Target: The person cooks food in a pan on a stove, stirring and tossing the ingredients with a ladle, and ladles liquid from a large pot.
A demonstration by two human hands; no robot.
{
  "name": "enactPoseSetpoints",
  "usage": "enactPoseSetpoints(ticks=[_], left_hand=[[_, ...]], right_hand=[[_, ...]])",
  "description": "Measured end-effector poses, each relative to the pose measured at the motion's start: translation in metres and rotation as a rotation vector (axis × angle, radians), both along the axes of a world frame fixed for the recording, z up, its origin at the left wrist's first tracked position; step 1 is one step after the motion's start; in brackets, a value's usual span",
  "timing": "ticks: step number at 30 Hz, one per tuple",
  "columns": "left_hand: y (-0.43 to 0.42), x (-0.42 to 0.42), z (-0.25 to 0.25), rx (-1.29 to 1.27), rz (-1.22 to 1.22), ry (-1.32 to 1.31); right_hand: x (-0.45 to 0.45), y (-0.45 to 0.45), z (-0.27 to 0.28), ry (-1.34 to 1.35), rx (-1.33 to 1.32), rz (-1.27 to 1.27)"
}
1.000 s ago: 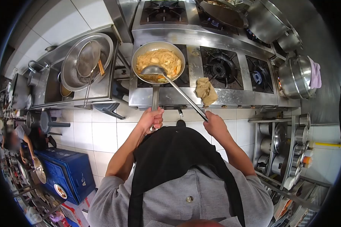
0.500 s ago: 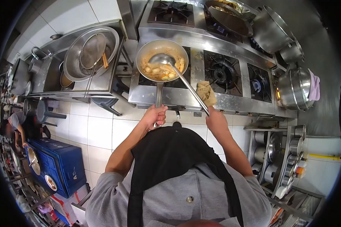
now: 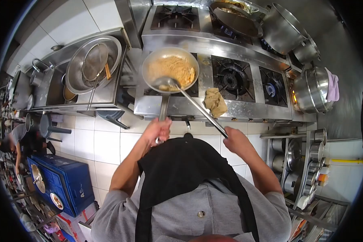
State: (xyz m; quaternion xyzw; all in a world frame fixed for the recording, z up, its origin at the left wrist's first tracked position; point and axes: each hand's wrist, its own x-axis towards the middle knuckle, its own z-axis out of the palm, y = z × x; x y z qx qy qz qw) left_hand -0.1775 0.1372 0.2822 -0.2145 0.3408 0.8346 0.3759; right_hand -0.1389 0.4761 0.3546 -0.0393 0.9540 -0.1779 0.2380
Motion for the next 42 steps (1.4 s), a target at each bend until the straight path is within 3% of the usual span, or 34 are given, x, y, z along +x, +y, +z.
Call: enactPoseSetpoints(ticks=[3, 7, 17, 21, 26, 32, 36, 38, 42], left_hand=[[0.001, -0.014, -0.019, 0.009, 0.012, 0.067], [-0.005, 0.028, -0.035, -0.194, -0.069, 0.19], [0.008, 0.003, -0.046, -0.007, 0.033, 0.03], [0.012, -0.002, -0.049, -0.02, 0.008, 0.063], [0.015, -0.005, -0.044, -0.014, 0.025, 0.033], [0.014, -0.007, -0.045, 0.084, 0.052, 0.036], [0.013, -0.005, -0.031, 0.054, 0.054, 0.034], [0.007, 0.004, -0.009, -0.055, 0.045, 0.05], [-0.003, -0.007, -0.007, 0.026, 0.034, -0.044]], right_hand=[[-0.017, -0.008, -0.016, 0.014, 0.0, -0.01], [-0.027, -0.015, -0.03, 0.193, 0.004, -0.022], [-0.004, -0.004, -0.027, 0.052, 0.047, -0.09], [-0.043, -0.012, -0.033, 0.193, -0.021, -0.144], [-0.062, -0.027, -0.041, 0.236, 0.159, -0.016], [-0.04, 0.018, -0.021, 0.205, 0.291, -0.015], [-0.051, 0.0, -0.02, 0.267, 0.14, -0.027], [-0.034, -0.002, 0.004, 0.149, 0.046, -0.057], [-0.019, -0.005, 0.034, -0.142, -0.029, -0.081]])
